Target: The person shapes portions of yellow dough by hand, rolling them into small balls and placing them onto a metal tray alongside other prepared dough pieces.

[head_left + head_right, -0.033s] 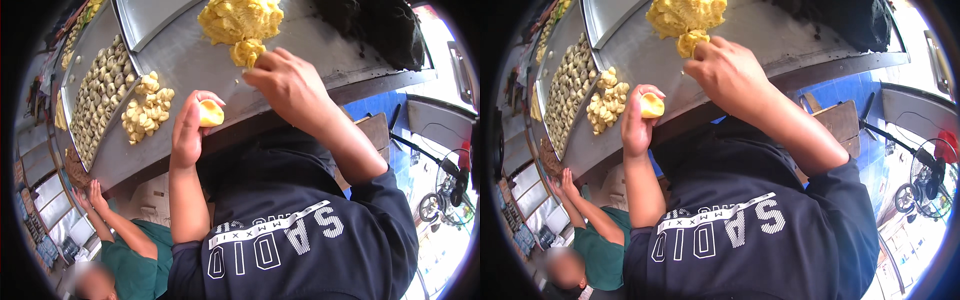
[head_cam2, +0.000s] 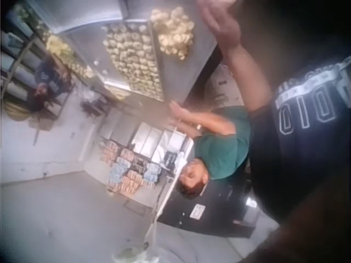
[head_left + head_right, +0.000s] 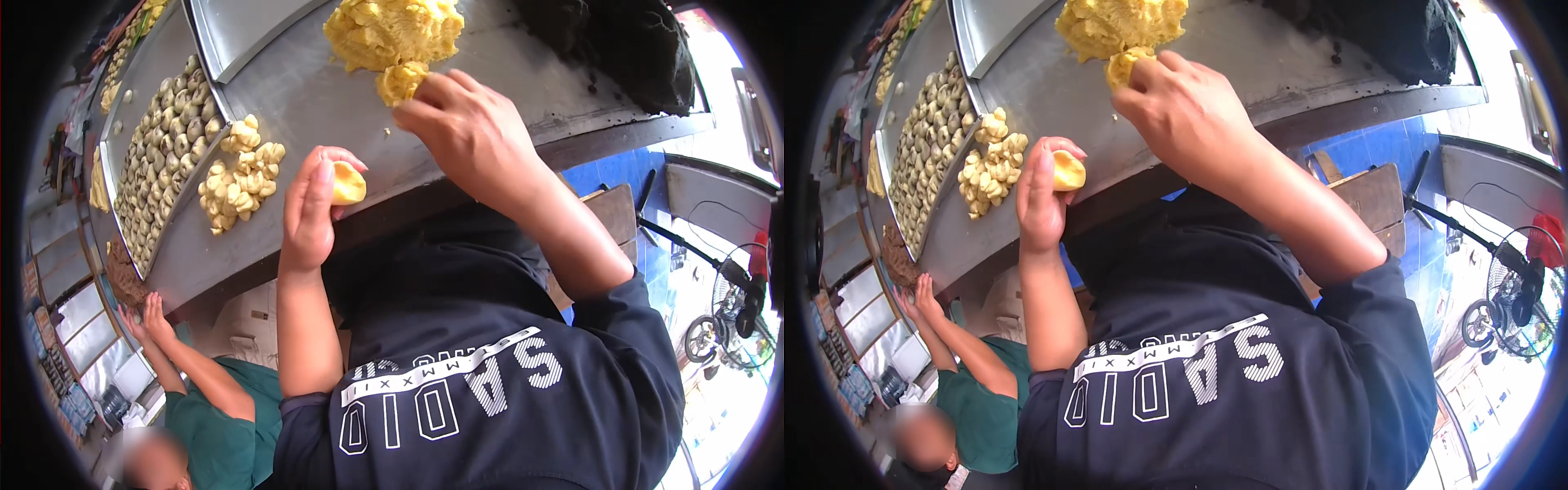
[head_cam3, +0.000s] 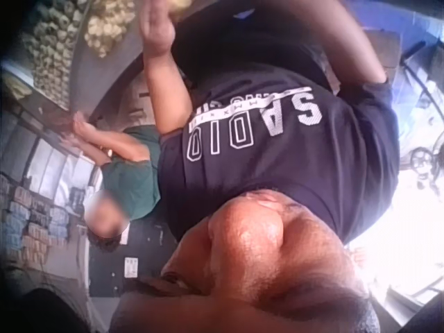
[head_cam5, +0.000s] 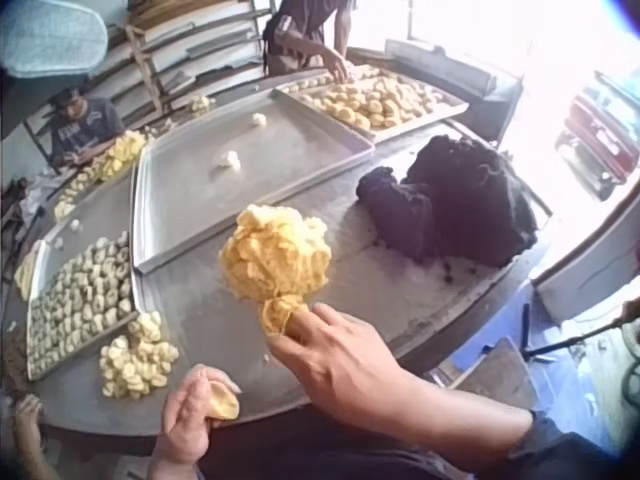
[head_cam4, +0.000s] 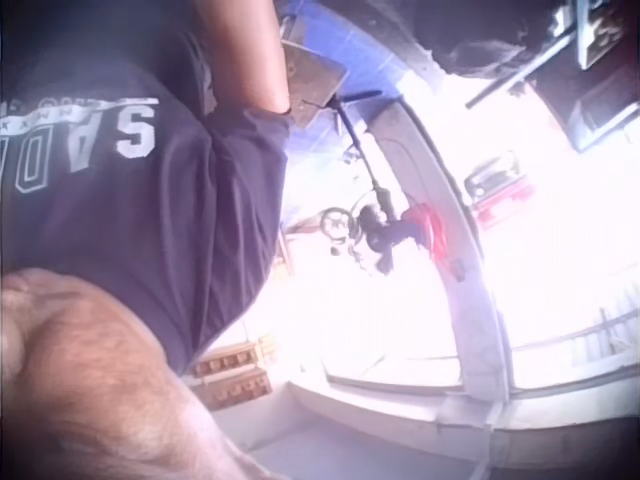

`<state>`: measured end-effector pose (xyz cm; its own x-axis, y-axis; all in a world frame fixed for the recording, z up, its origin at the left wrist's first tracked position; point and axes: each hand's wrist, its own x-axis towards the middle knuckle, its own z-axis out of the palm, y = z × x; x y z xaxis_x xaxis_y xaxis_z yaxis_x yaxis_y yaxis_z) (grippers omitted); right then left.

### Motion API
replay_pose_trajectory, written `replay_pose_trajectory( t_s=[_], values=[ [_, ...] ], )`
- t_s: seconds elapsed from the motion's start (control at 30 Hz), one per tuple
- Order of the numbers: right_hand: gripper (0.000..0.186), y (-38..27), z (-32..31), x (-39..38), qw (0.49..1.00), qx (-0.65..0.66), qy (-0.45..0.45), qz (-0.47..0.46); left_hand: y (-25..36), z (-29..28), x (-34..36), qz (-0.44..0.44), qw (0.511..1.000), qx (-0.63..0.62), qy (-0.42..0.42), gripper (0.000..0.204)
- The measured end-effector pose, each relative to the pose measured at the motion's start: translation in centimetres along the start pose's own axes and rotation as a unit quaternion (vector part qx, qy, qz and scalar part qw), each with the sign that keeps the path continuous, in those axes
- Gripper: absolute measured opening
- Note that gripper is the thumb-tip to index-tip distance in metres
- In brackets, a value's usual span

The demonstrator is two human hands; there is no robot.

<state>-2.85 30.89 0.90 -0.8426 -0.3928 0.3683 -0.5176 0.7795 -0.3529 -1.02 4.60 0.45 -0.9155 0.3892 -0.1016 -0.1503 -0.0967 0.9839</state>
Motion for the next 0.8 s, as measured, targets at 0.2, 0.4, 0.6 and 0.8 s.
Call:
replay_pose_trajectory(
  t_s=[0.2, 0.4, 0.6, 0.8],
  values=[
    [0.005, -1.4, 0.9, 0.2, 0.999, 0.031, 0.032, -0.023, -0.7, -0.7, 0.0, 0.053, 0.998, 0.004, -0.030, 0.034],
    [0.017, -1.3, 0.8, 0.0, 0.987, 0.143, 0.038, 0.065, -0.3, -0.2, 0.2, 0.043, 0.993, 0.113, 0.001, 0.034],
    [0.040, -4.4, -1.4, -0.2, 0.951, 0.299, -0.047, 0.058, -0.5, 1.4, 0.6, 0.120, 0.963, 0.239, 0.024, 0.047],
    [0.042, -4.3, 0.0, 0.5, 0.943, 0.323, -0.015, 0.077, -0.9, 1.4, 0.2, 0.140, 0.918, 0.369, -0.027, 0.040]
  ],
)
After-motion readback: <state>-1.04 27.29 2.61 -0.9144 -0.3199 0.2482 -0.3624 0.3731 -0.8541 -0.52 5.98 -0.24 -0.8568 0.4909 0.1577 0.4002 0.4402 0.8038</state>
